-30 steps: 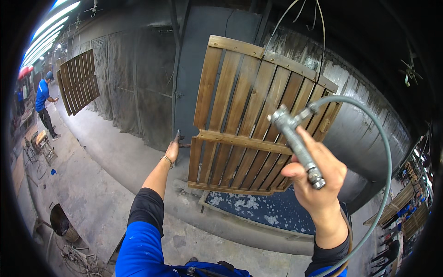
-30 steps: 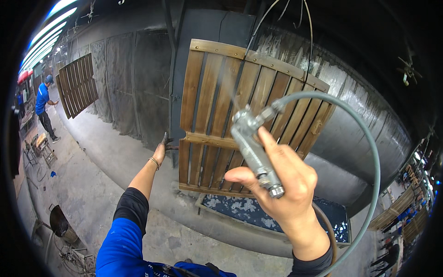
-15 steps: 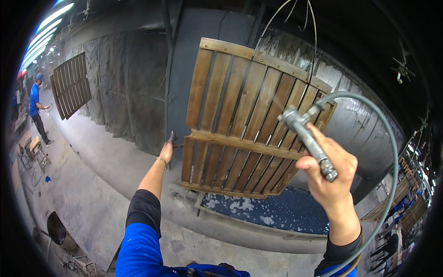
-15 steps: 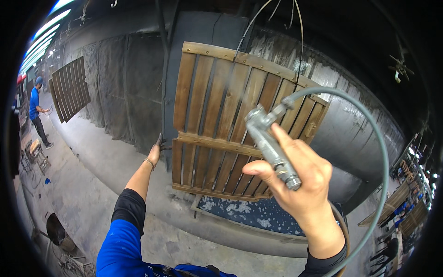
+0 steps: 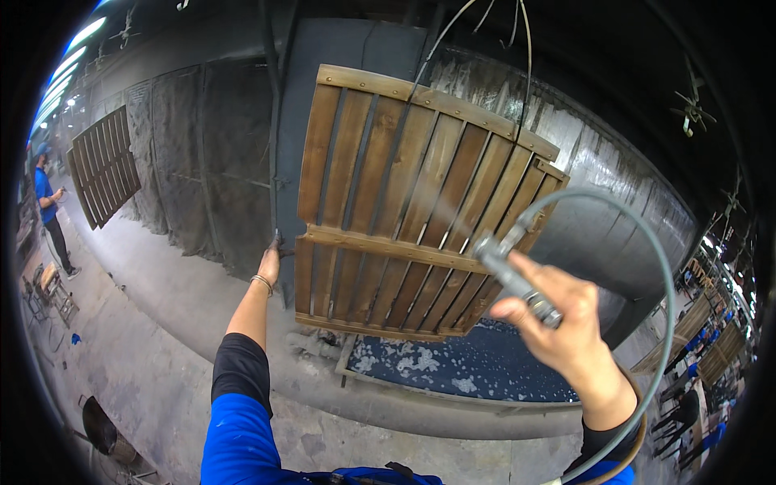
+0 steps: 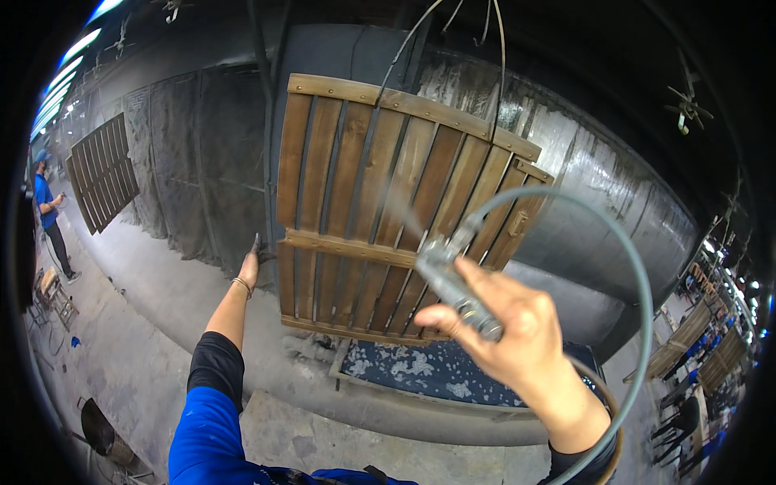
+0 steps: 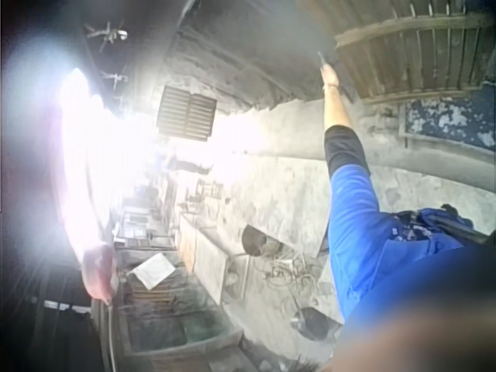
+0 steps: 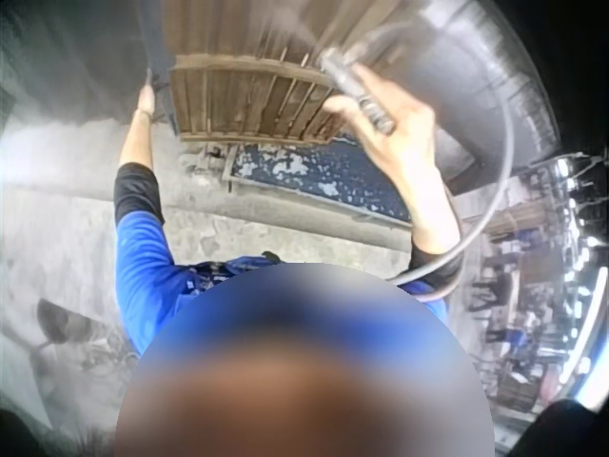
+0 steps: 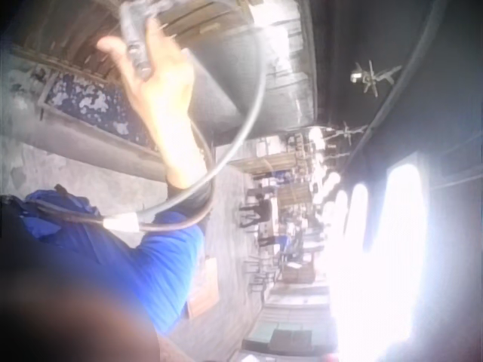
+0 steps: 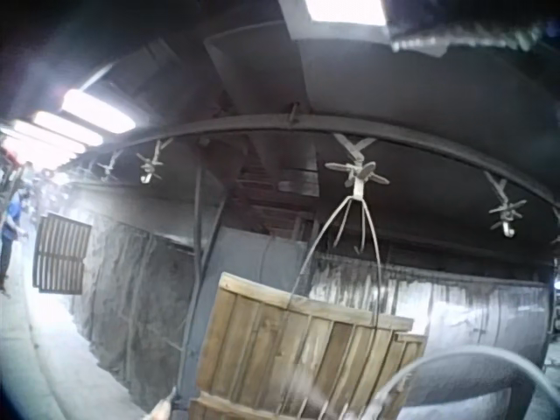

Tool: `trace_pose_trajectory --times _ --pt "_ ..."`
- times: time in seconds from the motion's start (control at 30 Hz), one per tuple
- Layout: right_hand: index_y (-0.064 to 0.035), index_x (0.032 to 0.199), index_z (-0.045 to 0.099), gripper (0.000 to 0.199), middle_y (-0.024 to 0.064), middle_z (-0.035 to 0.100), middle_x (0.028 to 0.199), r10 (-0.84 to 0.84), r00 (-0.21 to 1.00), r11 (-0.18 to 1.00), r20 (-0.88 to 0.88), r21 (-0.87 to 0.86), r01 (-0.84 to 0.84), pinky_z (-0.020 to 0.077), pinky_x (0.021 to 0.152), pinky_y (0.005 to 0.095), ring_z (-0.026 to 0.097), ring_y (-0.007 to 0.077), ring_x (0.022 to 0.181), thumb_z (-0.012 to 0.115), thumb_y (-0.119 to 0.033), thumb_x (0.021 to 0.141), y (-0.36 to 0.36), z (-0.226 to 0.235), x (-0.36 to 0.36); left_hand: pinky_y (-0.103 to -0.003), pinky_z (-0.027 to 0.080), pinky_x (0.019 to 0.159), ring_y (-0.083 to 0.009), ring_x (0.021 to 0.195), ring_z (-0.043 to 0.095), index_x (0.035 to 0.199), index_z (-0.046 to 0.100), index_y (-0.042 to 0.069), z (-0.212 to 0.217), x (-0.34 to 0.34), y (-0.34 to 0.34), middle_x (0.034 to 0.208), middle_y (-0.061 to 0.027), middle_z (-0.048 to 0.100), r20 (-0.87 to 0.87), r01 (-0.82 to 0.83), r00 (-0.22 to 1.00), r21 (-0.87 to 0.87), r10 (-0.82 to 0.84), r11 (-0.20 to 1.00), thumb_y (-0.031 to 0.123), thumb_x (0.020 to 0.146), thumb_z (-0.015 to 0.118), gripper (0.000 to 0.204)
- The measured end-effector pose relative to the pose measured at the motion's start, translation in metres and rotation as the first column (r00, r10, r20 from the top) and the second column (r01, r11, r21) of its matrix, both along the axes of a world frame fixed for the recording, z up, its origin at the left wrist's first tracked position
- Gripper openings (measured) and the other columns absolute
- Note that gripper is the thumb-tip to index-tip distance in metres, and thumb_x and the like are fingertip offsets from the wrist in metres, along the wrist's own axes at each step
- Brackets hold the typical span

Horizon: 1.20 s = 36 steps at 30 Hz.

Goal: The person uses a spray gun to apply a finish to hanging wooden slatted panels in a workshop. They repeatedly spray both sides of each panel, rotate the panels to access all surfaces, and move between multiple panels throughout the clip.

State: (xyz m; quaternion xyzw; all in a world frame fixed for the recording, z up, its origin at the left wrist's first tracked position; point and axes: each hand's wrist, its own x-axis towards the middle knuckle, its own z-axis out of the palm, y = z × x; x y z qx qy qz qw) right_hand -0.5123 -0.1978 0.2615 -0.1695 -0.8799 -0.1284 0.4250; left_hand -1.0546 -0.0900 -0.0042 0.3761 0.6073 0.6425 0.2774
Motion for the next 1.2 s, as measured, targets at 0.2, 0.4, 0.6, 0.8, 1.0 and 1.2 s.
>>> trace_pose_trajectory --times 0.2,0.4,0.6,0.8,1.0,1.2 --pt "0.0092 0.121 0.07 0.07 0.0138 0.069 0.074 0.004 0.987 0.987 -0.163 0.158 0.023 0.0526 0.055 0.031 0.067 0.0206 0.061 0.091 -0.038 0.073 0.02 0.015 0.004 -0.044 0.02 0.124 -0.0306 0.147 0.043 0.157 0.038 -0.003 -0.012 -0.019 0.016 0.148 -0.0225 0.057 0.024 -0.022 1.0 0.067 0.02 0.997 0.068 0.103 0.031 0.09" --pt "0.0084 0.115 0.073 0.066 0.0177 0.07 0.073 -0.043 0.997 0.974 0.064 -0.218 0.057 0.0555 0.057 0.0362 0.071 0.0288 0.062 0.086 -0.046 0.079 0.011 -0.024 0.005 -0.043 0.02 0.125 -0.03 0.147 0.042 0.159 0.037 0.001 -0.005 -0.027 0.021 0.155 -0.0184 0.051 0.07 -0.016 0.997 0.034 0.014 0.999 0.07 0.102 0.034 0.09" --pt "0.0106 0.114 0.072 0.063 0.0186 0.069 0.071 -0.097 0.995 0.992 -0.019 -0.081 0.095 0.0557 0.059 0.0342 0.073 0.024 0.064 0.088 -0.039 0.079 0.02 -0.004 0.023 -0.041 0.02 0.125 -0.0297 0.147 0.042 0.16 0.036 0.004 0.002 -0.011 0.026 0.159 -0.0154 0.046 0.06 -0.032 0.998 0.061 0.028 0.998 0.068 0.103 0.035 0.086" --pt "0.0096 0.119 0.07 0.067 0.0147 0.068 0.073 -0.048 0.966 0.987 -0.256 0.138 0.085 0.0528 0.062 0.0301 0.068 0.0205 0.063 0.09 -0.037 0.075 0.033 0.019 0.04 -0.04 0.02 0.125 -0.028 0.149 0.04 0.159 0.037 0.004 -0.005 -0.02 0.037 0.159 -0.0129 0.046 0.06 -0.045 0.997 0.036 0.043 0.998 0.068 0.103 0.034 0.086" --pt "0.0091 0.116 0.072 0.061 0.0187 0.07 0.075 -0.134 0.99 0.975 0.041 -0.172 0.139 0.0536 0.061 0.0342 0.07 0.0262 0.063 0.089 -0.037 0.079 0.017 -0.021 0.048 -0.04 0.018 0.126 -0.0269 0.151 0.035 0.16 0.036 0.006 -0.007 -0.019 0.044 0.162 -0.0113 0.042 0.052 -0.035 0.998 0.031 0.034 0.999 0.069 0.104 0.032 0.085" --pt "0.011 0.114 0.072 0.063 0.0187 0.071 0.074 -0.191 0.981 0.965 0.009 -0.181 0.19 0.0547 0.059 0.0338 0.072 0.0248 0.064 0.088 -0.039 0.079 0.016 -0.012 0.064 -0.038 0.021 0.125 -0.0255 0.15 0.037 0.157 0.041 0.002 -0.006 -0.013 0.051 0.161 -0.0099 0.043 0.106 -0.053 0.993 0.069 0.046 0.996 0.07 0.102 0.039 0.088"
